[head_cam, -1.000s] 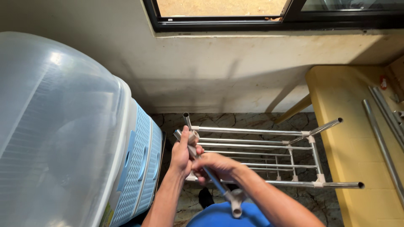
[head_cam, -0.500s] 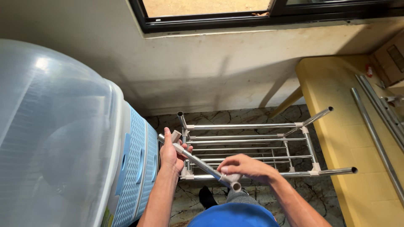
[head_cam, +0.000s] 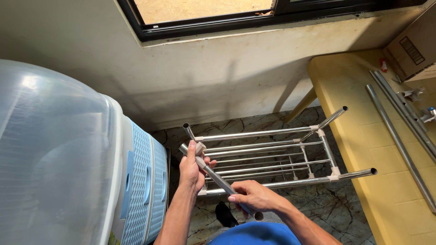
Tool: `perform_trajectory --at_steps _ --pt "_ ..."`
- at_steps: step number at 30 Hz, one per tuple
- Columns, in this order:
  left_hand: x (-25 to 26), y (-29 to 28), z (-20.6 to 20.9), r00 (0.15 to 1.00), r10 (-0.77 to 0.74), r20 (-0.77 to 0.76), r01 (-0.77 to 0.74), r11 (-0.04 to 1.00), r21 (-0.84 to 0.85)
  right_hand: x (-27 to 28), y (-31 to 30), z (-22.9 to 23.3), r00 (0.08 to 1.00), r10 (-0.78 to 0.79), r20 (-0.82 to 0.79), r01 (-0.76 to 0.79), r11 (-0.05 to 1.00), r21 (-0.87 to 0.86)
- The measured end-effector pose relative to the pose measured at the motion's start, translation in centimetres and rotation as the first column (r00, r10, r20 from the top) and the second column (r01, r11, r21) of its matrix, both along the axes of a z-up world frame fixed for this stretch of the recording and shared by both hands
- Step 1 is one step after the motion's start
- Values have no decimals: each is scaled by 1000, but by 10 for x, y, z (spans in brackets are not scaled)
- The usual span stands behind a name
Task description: The person assembles a metal storage shelf by inserting metal rods into plastic connectors. They connect vertical and horizontal rods to form the frame, working with parts laid out on a nearby table.
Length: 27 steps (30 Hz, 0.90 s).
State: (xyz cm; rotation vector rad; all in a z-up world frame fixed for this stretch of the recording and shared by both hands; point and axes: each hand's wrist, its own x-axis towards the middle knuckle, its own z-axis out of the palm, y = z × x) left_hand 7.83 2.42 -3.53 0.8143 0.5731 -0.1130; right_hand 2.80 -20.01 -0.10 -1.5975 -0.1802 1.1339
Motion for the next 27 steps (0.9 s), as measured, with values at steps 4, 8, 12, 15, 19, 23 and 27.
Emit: perform_trajectory --at_steps 4,8,12,15,19,23,27 --pt "-1 -4 1 1000 26 3 -26 1000 8 -2 -2 -13 999 -18 46 18 1000 4" --pt "-3 -9 2 997 -17 70 24 995 -101 3 -11 -18 997 -9 -80 12 999 31" --pt "-9 -24 -1 984 -107 145 135 971 -199 17 -23 -15 987 149 -53 -132 963 237" --pt "-15 -50 -6 966 -200 162 234 946 -226 18 -33 -10 975 22 -223 22 981 195" --pt "-9 -79 -9 980 -128 155 165 953 -256 7 -42 -5 902 -115 -417 259 916 306" --pt "-6 -104 -6 968 -184 171 224 941 -253 5 -56 -7 887 -166 -431 318 896 311" --pt "-6 -124 1 962 -227 149 254 947 -197 6 -70 -14 877 -213 -431 358 887 291"
